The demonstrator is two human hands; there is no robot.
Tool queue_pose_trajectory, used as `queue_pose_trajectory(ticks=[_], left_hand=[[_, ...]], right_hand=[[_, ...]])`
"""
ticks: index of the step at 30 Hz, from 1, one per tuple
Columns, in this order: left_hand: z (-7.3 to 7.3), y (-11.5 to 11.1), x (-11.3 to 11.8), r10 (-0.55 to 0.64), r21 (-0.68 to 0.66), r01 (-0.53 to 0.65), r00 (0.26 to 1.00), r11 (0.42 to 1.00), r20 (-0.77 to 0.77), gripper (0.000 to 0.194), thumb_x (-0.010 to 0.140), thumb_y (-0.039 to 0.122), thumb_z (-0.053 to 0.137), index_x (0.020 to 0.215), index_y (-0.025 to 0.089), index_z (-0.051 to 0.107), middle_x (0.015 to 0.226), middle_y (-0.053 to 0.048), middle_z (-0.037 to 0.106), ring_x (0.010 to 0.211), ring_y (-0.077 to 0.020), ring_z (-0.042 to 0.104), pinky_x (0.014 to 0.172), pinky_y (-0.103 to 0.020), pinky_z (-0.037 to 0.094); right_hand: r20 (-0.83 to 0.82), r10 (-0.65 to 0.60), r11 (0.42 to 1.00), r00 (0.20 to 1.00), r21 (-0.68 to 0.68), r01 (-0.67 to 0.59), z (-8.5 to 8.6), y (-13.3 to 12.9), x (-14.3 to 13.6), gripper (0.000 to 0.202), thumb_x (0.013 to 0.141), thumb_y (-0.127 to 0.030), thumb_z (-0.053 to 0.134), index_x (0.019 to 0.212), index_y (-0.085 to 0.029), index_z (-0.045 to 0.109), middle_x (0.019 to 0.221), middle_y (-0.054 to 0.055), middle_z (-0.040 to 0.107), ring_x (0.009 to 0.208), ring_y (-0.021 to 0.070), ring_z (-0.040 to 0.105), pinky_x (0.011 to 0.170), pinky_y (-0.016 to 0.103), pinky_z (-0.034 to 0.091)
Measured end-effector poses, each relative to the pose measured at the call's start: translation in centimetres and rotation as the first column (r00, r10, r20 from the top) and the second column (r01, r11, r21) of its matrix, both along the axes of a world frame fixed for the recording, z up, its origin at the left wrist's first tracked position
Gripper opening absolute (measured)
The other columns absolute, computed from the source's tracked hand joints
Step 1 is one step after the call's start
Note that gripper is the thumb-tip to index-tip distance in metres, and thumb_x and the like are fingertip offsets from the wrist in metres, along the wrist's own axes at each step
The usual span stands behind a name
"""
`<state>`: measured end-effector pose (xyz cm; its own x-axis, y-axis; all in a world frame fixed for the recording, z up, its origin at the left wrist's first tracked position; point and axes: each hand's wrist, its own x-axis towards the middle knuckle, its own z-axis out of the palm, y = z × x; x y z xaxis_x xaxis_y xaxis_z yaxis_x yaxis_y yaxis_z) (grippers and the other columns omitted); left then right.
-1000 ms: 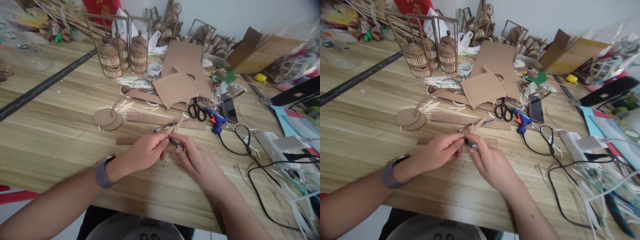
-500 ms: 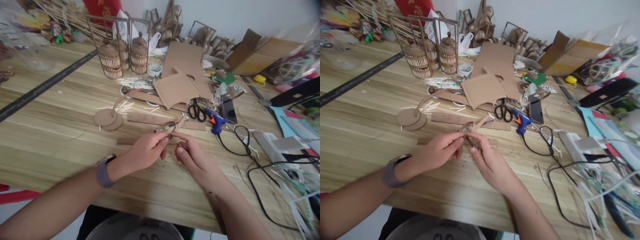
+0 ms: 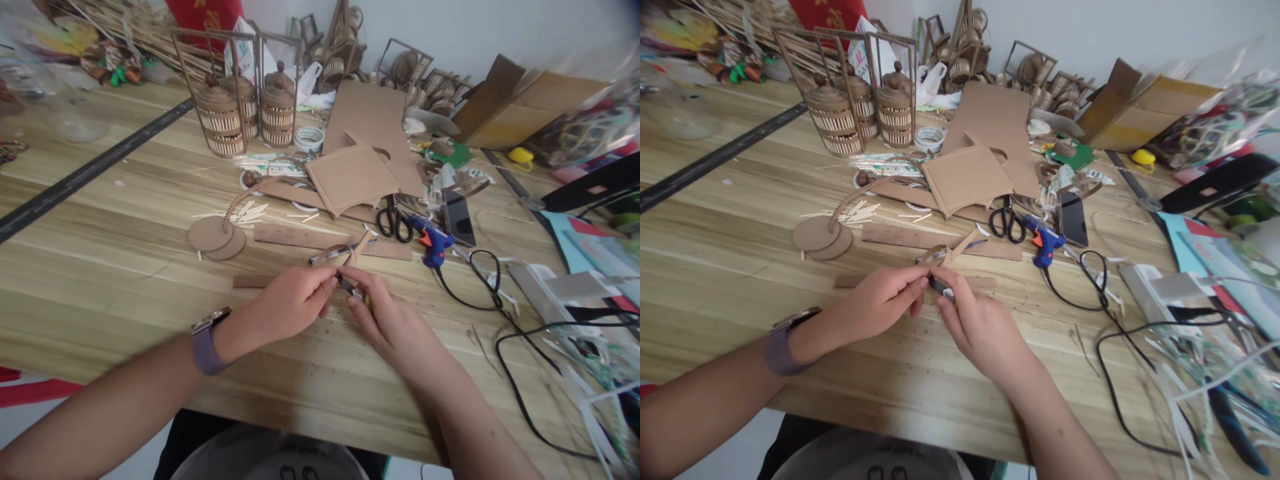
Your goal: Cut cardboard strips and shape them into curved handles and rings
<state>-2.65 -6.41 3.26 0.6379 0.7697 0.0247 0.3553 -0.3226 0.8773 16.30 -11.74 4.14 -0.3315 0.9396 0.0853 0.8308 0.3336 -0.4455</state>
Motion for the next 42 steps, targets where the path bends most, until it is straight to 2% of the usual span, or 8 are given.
queue_pose_trajectory(ticks=[12, 17, 22, 28, 31, 34, 37, 42], left_hand=[[0.3, -0.1, -0.1, -0.011, -0.055, 0.014, 0.998, 0.998, 0.059, 0.038, 0.101, 0.030, 0.036, 0.127, 0.016, 0.060, 0.062, 0.004, 0.062, 0.055, -0.0105, 0.053, 0.056, -0.021, 0.039], [0.5, 0.0, -0.1, -0.007, -0.123, 0.020, 0.994, 0.992, 0.106, 0.039, 0.101, 0.030, 0.037, 0.127, 0.015, 0.062, 0.061, 0.004, 0.062, 0.053, -0.0096, 0.051, 0.054, -0.020, 0.037], [0.5, -0.1, -0.1, -0.007, -0.158, 0.027, 0.992, 0.987, 0.127, 0.036, 0.101, 0.030, 0.038, 0.119, 0.014, 0.064, 0.059, 0.004, 0.061, 0.051, -0.0090, 0.050, 0.052, -0.019, 0.037], [0.6, -0.1, -0.2, -0.018, -0.207, 0.050, 0.988, 0.977, 0.154, 0.040, 0.101, 0.043, 0.040, 0.115, 0.015, 0.064, 0.049, 0.006, 0.053, 0.044, -0.0080, 0.047, 0.047, -0.018, 0.036], [0.7, -0.1, -0.2, -0.025, -0.263, 0.064, 0.989, 0.963, 0.147, 0.032, 0.100, 0.036, 0.041, 0.106, 0.015, 0.064, 0.054, 0.005, 0.058, 0.041, -0.0069, 0.047, 0.045, -0.017, 0.036], [0.8, 0.0, -0.2, -0.002, -0.334, 0.049, 0.990, 0.941, 0.140, 0.026, 0.098, 0.032, 0.041, 0.095, 0.015, 0.061, 0.061, 0.003, 0.063, 0.042, -0.0070, 0.050, 0.043, -0.017, 0.039], [0.8, 0.3, -0.3, 0.063, -0.344, -0.021, 0.992, 0.939, 0.113, 0.027, 0.097, 0.034, 0.041, 0.093, 0.015, 0.061, 0.061, 0.003, 0.063, 0.041, -0.0073, 0.049, 0.041, -0.018, 0.037], [0.7, 0.5, -0.5, 0.148, -0.313, -0.117, 0.986, 0.943, 0.078, 0.031, 0.096, 0.037, 0.042, 0.093, 0.015, 0.063, 0.057, 0.004, 0.062, 0.039, -0.0072, 0.046, 0.041, -0.019, 0.035]], right_hand=[[-0.231, -0.076, 0.997, 0.970, 0.015, 0.081, -0.3, 0.0, 0.3, 0.035, 0.102, -0.036, 0.038, 0.131, -0.023, 0.051, 0.117, 0.009, 0.070, 0.097, 0.0180, 0.070, 0.079, 0.031, 0.056], [-0.328, -0.075, 0.997, 0.942, -0.026, 0.071, -0.2, 0.0, 0.3, 0.035, 0.101, -0.038, 0.037, 0.130, -0.024, 0.052, 0.096, 0.006, 0.067, 0.082, 0.0171, 0.066, 0.071, 0.032, 0.054], [-0.505, -0.136, 0.978, 0.852, -0.206, 0.034, 0.0, 0.0, 0.3, 0.038, 0.101, -0.044, 0.037, 0.130, -0.024, 0.051, 0.070, -0.003, 0.050, 0.056, 0.0133, 0.049, 0.052, 0.027, 0.045], [-0.681, -0.208, 0.918, 0.702, -0.384, -0.100, 0.2, 0.0, 0.1, 0.038, 0.100, -0.046, 0.039, 0.128, -0.023, 0.049, 0.065, -0.006, 0.042, 0.051, 0.0106, 0.039, 0.047, 0.025, 0.036], [-0.702, -0.232, 0.892, 0.674, -0.430, -0.140, 0.2, -0.1, 0.0, 0.039, 0.100, -0.047, 0.039, 0.129, -0.022, 0.048, 0.066, -0.006, 0.042, 0.050, 0.0100, 0.039, 0.046, 0.025, 0.034], [-0.686, -0.213, 0.876, 0.696, -0.449, -0.175, 0.3, -0.1, 0.1, 0.040, 0.100, -0.048, 0.037, 0.130, -0.022, 0.044, 0.065, -0.006, 0.042, 0.049, 0.0099, 0.038, 0.045, 0.024, 0.034], [-0.584, -0.131, 0.917, 0.801, -0.379, -0.126, 0.5, -0.1, 0.6, 0.040, 0.101, -0.046, 0.036, 0.135, -0.024, 0.035, 0.071, -0.005, 0.051, 0.051, 0.0114, 0.045, 0.049, 0.025, 0.041], [-0.068, 0.002, 0.978, 0.998, -0.207, -0.016, 0.5, 0.1, 1.5, 0.026, 0.095, -0.039, 0.047, 0.117, -0.024, 0.045, 0.090, 0.005, 0.068, 0.073, 0.0197, 0.066, 0.062, 0.032, 0.051]])
